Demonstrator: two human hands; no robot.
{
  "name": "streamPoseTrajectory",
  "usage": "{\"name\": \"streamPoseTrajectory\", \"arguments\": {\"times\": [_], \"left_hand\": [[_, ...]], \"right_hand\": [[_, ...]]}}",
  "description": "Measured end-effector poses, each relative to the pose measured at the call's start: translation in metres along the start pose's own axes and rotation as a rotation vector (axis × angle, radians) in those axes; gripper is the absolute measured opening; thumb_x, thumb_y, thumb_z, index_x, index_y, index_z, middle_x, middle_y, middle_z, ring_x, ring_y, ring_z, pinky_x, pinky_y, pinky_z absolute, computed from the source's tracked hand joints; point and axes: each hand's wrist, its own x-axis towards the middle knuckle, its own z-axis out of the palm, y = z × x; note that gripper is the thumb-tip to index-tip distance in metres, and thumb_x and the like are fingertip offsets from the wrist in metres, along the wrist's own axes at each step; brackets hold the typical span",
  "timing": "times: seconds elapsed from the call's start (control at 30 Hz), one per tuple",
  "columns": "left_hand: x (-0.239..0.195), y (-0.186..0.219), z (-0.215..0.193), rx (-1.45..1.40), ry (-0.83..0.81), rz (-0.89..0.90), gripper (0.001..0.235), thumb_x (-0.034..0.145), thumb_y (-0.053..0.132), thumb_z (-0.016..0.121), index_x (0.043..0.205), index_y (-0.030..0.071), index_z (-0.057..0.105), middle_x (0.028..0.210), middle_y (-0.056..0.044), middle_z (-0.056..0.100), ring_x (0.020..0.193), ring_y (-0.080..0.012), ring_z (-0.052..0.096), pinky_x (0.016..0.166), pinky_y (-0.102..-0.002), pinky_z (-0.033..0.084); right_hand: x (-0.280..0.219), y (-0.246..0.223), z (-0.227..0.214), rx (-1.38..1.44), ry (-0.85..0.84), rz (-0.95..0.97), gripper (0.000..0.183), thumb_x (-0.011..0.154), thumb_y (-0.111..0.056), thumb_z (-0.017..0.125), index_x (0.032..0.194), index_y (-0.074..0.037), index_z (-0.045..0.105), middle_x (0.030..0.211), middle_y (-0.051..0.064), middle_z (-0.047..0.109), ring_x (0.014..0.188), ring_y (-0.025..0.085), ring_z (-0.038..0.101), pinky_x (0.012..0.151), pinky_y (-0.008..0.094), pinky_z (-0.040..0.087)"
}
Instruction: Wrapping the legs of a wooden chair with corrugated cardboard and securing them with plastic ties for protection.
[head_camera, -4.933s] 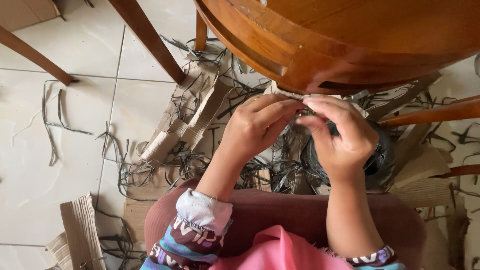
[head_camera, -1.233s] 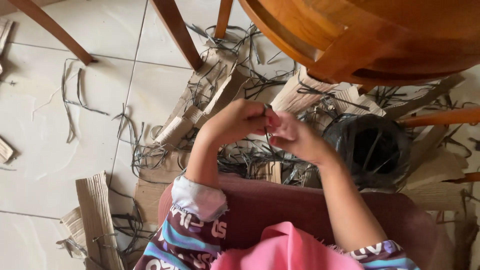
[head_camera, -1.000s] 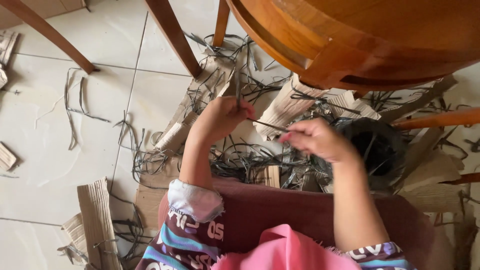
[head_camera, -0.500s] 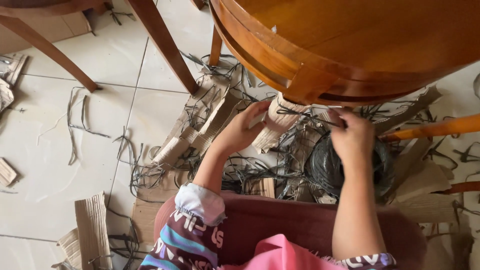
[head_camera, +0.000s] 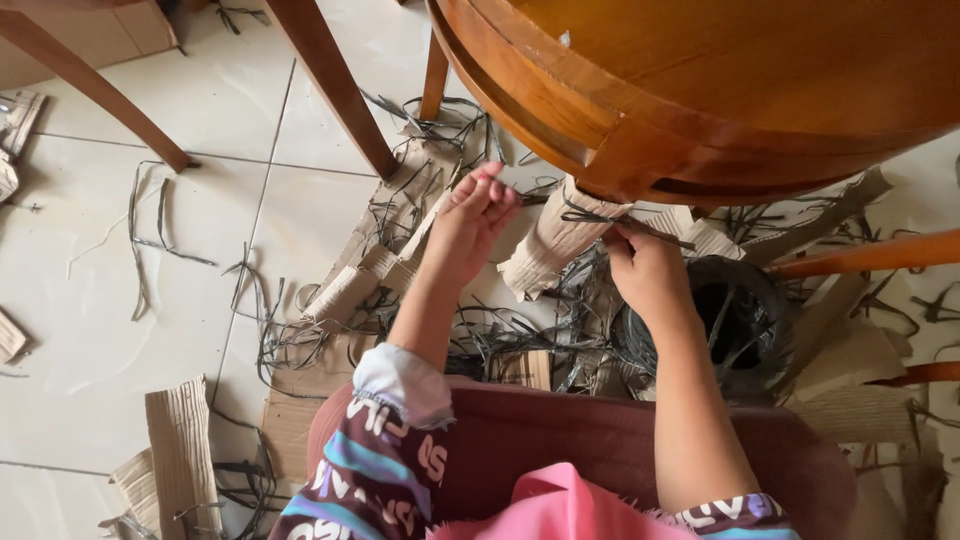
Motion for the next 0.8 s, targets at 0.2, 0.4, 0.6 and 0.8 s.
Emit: {"name": "streamPoseTrajectory", "arguments": {"times": [0.2,0.4,0.6,0.8], "left_hand": [[-0.065,0.036,0.032,0.638,-0.057,-0.23,0.048,0.1,0.013,0.058,0.141,-0.01,0.048,0.085,-0.014,0.071,0.077,-0.0149,0.072,0.079,-0.028,0.063],[-0.079,0.044,0.063,1.04,-0.073,-0.372,0.03,0.09,0.031,0.071,0.109,0.009,0.078,0.078,-0.007,0.077,0.08,-0.0131,0.078,0.084,-0.027,0.061],[-0.099,0.021,0.079,1.722,-0.237,0.372,0.013,0.09,0.035,0.072,0.096,0.024,0.077,0.113,0.0,0.052,0.113,-0.0259,0.052,0.104,-0.049,0.039],[-0.084,0.02,0.079,1.357,-0.479,0.667,0.008,0.098,0.014,0.067,0.098,0.009,0.073,0.106,-0.004,0.071,0.099,-0.0276,0.071,0.089,-0.04,0.054]], "right_hand": [[0.006,-0.053,-0.049,-0.093,-0.297,0.11,0.016,0.101,-0.023,0.063,0.102,-0.016,0.078,0.09,0.013,0.077,0.097,0.042,0.07,0.077,0.056,0.057],[0.0,-0.083,-0.069,-0.225,-0.507,0.169,0.023,0.102,-0.027,0.056,0.1,-0.02,0.078,0.09,0.012,0.078,0.091,0.04,0.073,0.077,0.055,0.059],[-0.003,-0.084,-0.066,-0.266,-0.591,0.068,0.022,0.099,-0.016,0.052,0.097,-0.017,0.075,0.083,0.012,0.076,0.086,0.038,0.073,0.072,0.053,0.059],[-0.003,-0.113,-0.08,-0.248,-0.649,-0.01,0.023,0.091,-0.005,0.05,0.086,-0.01,0.073,0.075,0.015,0.074,0.079,0.04,0.072,0.068,0.052,0.058]]}}
